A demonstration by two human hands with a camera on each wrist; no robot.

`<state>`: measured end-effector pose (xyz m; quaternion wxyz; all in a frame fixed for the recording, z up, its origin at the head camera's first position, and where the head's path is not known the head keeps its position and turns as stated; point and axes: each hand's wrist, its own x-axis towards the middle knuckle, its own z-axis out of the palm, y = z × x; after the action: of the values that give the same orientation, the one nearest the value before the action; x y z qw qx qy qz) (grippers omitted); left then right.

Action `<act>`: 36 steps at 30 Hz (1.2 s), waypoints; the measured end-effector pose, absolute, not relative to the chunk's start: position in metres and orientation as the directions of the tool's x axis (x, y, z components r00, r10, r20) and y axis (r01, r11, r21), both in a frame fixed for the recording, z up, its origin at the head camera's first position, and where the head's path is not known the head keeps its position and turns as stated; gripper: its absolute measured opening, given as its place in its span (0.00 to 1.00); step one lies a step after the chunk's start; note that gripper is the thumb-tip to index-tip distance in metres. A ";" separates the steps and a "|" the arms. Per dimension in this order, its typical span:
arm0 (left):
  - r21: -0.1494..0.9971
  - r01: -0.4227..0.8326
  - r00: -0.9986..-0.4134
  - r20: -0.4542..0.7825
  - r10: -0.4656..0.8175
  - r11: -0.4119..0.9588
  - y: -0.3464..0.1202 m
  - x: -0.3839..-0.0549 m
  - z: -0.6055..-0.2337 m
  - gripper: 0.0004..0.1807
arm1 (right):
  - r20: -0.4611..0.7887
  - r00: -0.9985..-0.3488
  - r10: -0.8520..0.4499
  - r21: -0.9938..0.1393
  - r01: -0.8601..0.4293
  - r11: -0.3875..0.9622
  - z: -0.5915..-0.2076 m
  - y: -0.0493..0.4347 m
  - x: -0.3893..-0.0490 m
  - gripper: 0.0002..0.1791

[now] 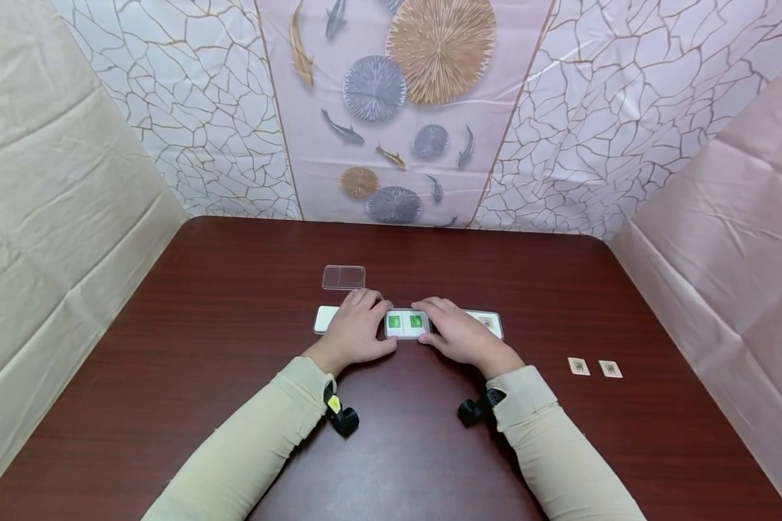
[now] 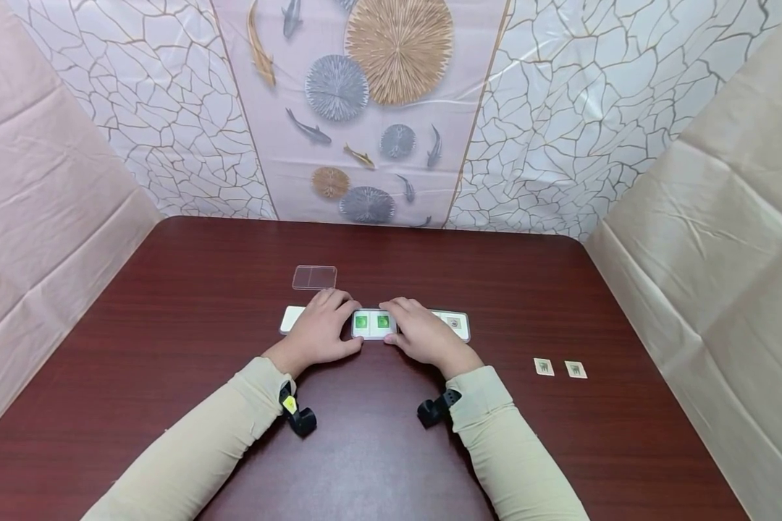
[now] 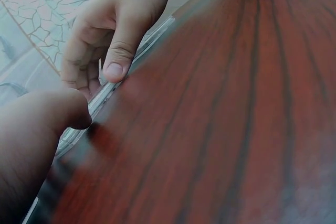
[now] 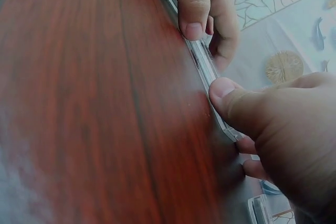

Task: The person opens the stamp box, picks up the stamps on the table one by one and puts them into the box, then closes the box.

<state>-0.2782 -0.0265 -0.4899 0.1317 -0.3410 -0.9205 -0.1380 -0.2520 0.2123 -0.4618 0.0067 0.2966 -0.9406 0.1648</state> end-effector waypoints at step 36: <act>0.097 0.644 -0.751 0.268 0.603 0.759 -0.027 -0.279 -0.489 0.36 | 0.157 -0.851 -0.501 -0.231 -0.525 0.819 -0.468 0.220 -0.258 0.36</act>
<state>-0.2792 -0.0266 -0.4891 0.1110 -0.3349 -0.9312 -0.0921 -0.2578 0.2200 -0.4681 0.0445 0.2691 -0.9527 0.1337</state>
